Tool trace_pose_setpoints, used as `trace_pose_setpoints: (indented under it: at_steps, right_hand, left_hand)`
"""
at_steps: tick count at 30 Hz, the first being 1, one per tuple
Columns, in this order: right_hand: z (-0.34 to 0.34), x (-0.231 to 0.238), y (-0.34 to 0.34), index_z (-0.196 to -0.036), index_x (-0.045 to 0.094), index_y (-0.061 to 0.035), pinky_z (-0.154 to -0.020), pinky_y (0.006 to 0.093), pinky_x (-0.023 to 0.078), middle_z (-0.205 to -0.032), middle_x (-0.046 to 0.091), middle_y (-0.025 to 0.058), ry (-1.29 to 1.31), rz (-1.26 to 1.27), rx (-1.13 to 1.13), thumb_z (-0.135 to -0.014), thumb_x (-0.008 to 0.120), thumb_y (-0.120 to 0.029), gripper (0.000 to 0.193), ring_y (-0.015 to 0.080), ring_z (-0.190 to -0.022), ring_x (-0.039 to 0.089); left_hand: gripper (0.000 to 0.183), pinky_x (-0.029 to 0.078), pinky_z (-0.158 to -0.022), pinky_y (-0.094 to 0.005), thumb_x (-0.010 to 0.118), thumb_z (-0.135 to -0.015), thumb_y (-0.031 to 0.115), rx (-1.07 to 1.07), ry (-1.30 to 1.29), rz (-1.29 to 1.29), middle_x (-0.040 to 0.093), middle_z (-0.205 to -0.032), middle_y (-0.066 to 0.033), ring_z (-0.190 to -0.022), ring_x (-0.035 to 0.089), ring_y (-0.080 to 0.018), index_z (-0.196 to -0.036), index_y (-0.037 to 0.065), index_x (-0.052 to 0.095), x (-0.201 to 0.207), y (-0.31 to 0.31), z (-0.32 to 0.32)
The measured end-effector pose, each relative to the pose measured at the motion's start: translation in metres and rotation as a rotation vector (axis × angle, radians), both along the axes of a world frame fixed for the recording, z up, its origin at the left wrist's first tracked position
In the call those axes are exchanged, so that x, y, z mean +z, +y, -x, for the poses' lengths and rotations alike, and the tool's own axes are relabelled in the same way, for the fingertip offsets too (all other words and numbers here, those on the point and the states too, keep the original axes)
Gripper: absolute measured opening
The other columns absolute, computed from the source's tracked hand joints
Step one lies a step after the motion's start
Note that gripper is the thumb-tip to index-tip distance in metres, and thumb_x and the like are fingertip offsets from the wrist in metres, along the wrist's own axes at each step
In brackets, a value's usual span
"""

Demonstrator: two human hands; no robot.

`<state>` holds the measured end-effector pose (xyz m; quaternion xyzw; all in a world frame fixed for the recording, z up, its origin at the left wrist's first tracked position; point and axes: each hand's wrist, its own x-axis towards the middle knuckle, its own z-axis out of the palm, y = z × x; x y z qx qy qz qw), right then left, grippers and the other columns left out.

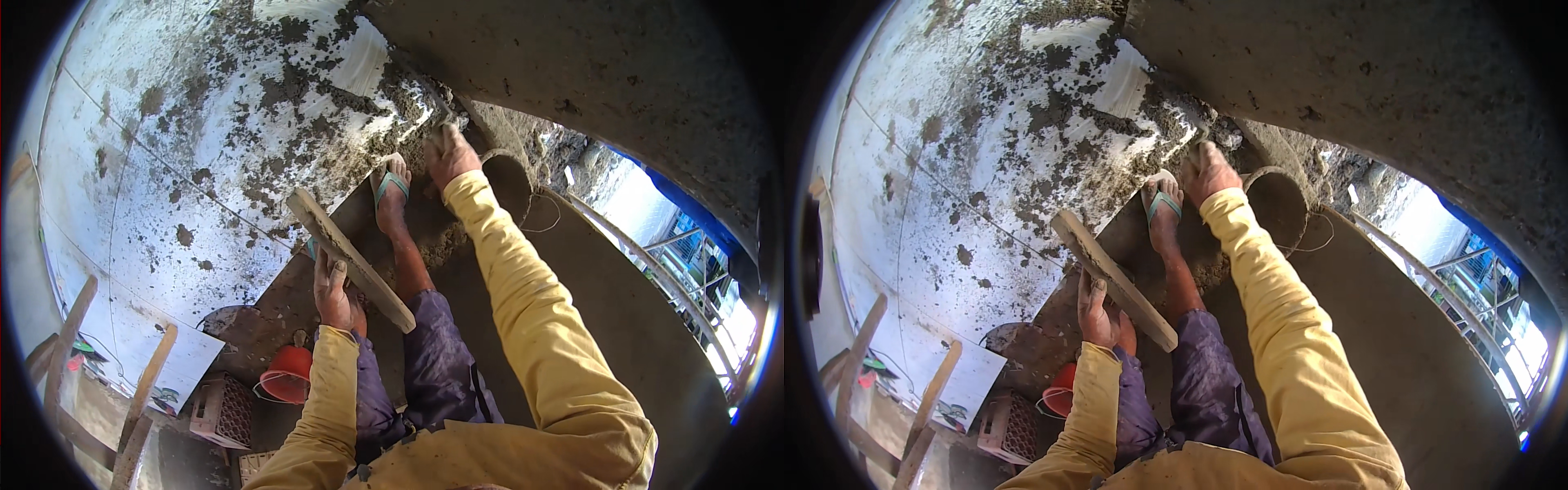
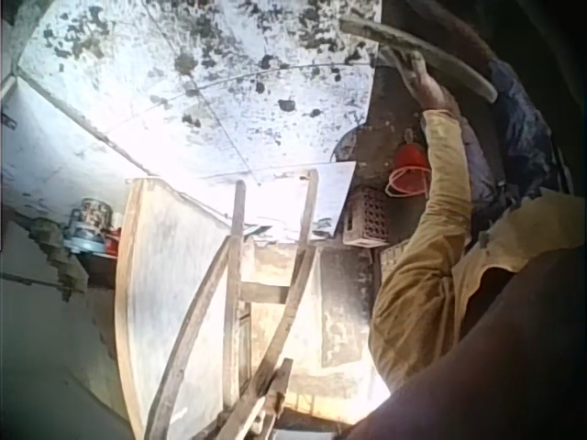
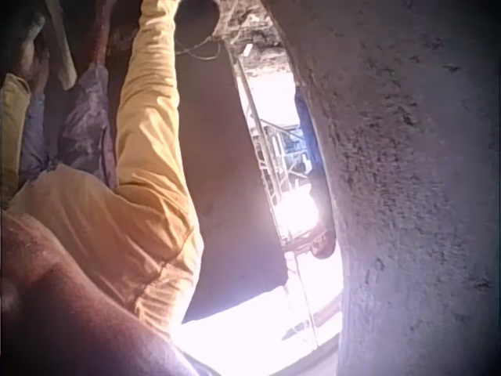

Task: The person is applying and smoothing cement mortar onto a concrete wall using a trowel and a wooden float. They scoop mortar from a bucket and spread it along the wall's edge, then use the float to level the surface.

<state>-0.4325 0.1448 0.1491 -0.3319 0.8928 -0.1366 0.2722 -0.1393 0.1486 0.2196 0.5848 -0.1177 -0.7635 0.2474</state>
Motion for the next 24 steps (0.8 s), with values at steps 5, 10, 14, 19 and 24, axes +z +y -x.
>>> trace_pose_setpoints:
  at_steps: [5, 10, 14, 19, 24]
  right_hand:
    - [0.032, -0.022, -0.012, -0.115, 0.052, -0.0047, -0.085, 0.0497, 0.050, -0.106, 0.066, 0.0248, 0.047, -0.099, 0.005, -0.090, 0.061, -0.034, 0.039, 0.0443, -0.100, 0.063]
    - [0.031, -0.041, -0.015, -0.117, 0.052, -0.0032, -0.086, 0.0506, 0.050, -0.103, 0.066, 0.0273, -0.041, -0.147, 0.015, -0.091, 0.059, -0.036, 0.042, 0.0453, -0.098, 0.064]
    - [0.017, -0.059, 0.002, -0.112, 0.054, -0.0102, -0.084, 0.0489, 0.053, -0.102, 0.067, 0.0199, -0.111, -0.125, 0.061, -0.091, 0.061, -0.039, 0.036, 0.0410, -0.096, 0.065]
    - [-0.026, -0.026, 0.012, -0.116, 0.055, -0.0092, -0.086, 0.0446, 0.052, -0.115, 0.062, 0.0140, -0.208, -0.045, 0.182, -0.090, 0.062, -0.035, 0.037, 0.0353, -0.106, 0.062]
    - [-0.030, -0.023, 0.035, -0.113, 0.056, -0.0088, -0.085, 0.0450, 0.052, -0.111, 0.064, 0.0157, -0.146, 0.019, -0.007, -0.090, 0.064, -0.033, 0.034, 0.0368, -0.102, 0.063]
  left_hand:
    - [0.060, 0.051, -0.091, -0.0354, 0.057, -0.096, 0.016, -0.057, 0.018, -0.014, 0.057, -0.124, -0.0103, -0.105, 0.060, -0.0213, -0.149, 0.001, 0.035, -0.010, 0.005, 0.000]
    - [0.063, 0.048, -0.096, -0.0313, 0.054, -0.095, 0.008, -0.064, 0.085, -0.073, 0.056, -0.130, -0.0072, -0.111, 0.057, -0.0157, -0.152, 0.001, 0.028, -0.010, 0.004, 0.001]
    - [0.063, 0.048, -0.096, -0.0331, 0.056, -0.096, 0.012, -0.105, 0.084, -0.061, 0.056, -0.130, -0.0085, -0.111, 0.057, -0.0186, -0.151, 0.000, 0.030, -0.010, 0.007, 0.004]
    - [0.065, 0.045, -0.101, -0.0325, 0.058, -0.095, 0.012, -0.123, 0.014, -0.045, 0.054, -0.134, -0.0082, -0.117, 0.055, -0.0179, -0.152, -0.001, 0.030, -0.003, 0.003, 0.006]
    - [0.063, 0.045, -0.101, -0.0329, 0.059, -0.095, 0.013, -0.069, 0.036, -0.052, 0.053, -0.136, -0.0093, -0.118, 0.055, -0.0191, -0.151, 0.001, 0.033, -0.012, 0.015, -0.003]
